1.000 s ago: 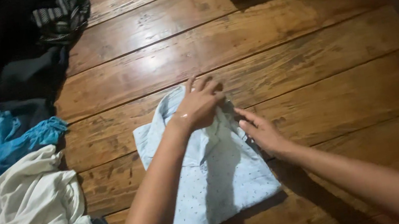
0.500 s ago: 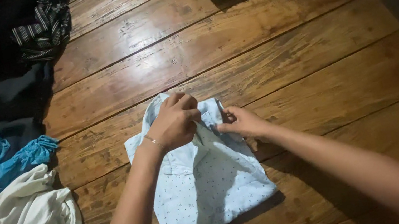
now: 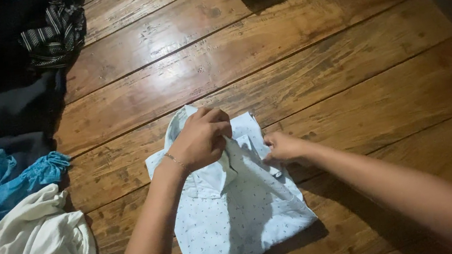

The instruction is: Folding a white patterned shirt on a wooden floor.

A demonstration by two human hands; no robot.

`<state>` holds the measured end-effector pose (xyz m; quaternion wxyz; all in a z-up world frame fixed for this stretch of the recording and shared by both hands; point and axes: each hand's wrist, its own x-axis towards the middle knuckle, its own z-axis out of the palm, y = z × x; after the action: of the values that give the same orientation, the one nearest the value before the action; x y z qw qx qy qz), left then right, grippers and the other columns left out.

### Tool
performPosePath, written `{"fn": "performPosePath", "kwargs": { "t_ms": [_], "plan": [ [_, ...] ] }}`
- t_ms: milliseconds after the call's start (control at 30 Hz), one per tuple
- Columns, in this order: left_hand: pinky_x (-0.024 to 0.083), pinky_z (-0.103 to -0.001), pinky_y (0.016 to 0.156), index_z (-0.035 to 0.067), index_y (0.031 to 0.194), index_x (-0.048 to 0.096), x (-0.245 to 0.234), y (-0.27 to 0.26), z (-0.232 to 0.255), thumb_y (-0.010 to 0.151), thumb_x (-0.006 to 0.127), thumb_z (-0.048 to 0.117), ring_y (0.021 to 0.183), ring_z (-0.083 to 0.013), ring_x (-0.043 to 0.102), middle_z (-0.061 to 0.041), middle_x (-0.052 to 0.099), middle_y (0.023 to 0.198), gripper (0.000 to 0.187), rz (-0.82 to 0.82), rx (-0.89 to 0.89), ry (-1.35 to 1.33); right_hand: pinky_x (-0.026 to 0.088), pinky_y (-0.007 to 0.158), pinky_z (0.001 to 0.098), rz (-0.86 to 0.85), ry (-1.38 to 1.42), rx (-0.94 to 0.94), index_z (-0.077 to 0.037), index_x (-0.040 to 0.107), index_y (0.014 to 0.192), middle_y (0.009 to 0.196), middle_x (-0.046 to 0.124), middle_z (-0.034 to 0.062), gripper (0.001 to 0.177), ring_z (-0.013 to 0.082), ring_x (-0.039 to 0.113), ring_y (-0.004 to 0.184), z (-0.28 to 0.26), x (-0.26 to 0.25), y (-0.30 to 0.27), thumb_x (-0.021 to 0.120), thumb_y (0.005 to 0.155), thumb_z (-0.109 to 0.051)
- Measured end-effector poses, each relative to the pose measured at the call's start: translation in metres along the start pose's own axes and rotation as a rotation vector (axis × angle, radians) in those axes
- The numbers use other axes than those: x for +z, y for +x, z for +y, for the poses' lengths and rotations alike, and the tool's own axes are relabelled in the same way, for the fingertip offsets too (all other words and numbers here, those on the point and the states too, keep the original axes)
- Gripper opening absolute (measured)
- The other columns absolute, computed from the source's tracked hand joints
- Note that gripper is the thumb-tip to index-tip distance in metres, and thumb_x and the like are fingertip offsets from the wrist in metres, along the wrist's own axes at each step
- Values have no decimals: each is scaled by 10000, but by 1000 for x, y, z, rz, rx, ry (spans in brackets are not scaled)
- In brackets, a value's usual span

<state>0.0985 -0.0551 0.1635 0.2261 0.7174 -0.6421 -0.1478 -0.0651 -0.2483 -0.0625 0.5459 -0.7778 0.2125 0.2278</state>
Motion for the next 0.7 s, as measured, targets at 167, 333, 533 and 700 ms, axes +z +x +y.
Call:
{"fn": "performPosePath", "kwargs": {
  "t_ms": [167,333,533,700],
  "plan": [
    [474,-457,955,130,856,726,12,12,-10,730,627,22,1132,-326,563,-55,671,1122,193,-22,-7,29,527,642,371,-185,58,166,-33,663,1178,988,750,128,394,219,650,779,-43,-19,-17,707,789,-67],
    [472,-471,919,137,878,737,16,18,-13,734,608,21,1107,-335,561,-61,669,1138,225,-48,-10,16,553,582,352,184,707,162,1,733,1037,850,724,88,496,167,652,661,-99,-32,-20,599,1006,-475],
    [475,-464,929,151,861,743,20,19,-15,728,629,38,1122,-324,557,-37,680,1139,209,-61,-34,35,562,618,386,20,1000,118,-66,667,1034,820,697,71,226,188,662,667,-35,-12,44,700,985,-284],
    [474,-465,931,139,860,738,17,15,-16,717,633,31,1138,-331,555,-53,675,1137,208,-32,12,13,530,653,358,-79,700,235,-108,667,1096,896,710,64,358,163,656,750,-87,-15,-35,539,1029,-436]
  ]
}}
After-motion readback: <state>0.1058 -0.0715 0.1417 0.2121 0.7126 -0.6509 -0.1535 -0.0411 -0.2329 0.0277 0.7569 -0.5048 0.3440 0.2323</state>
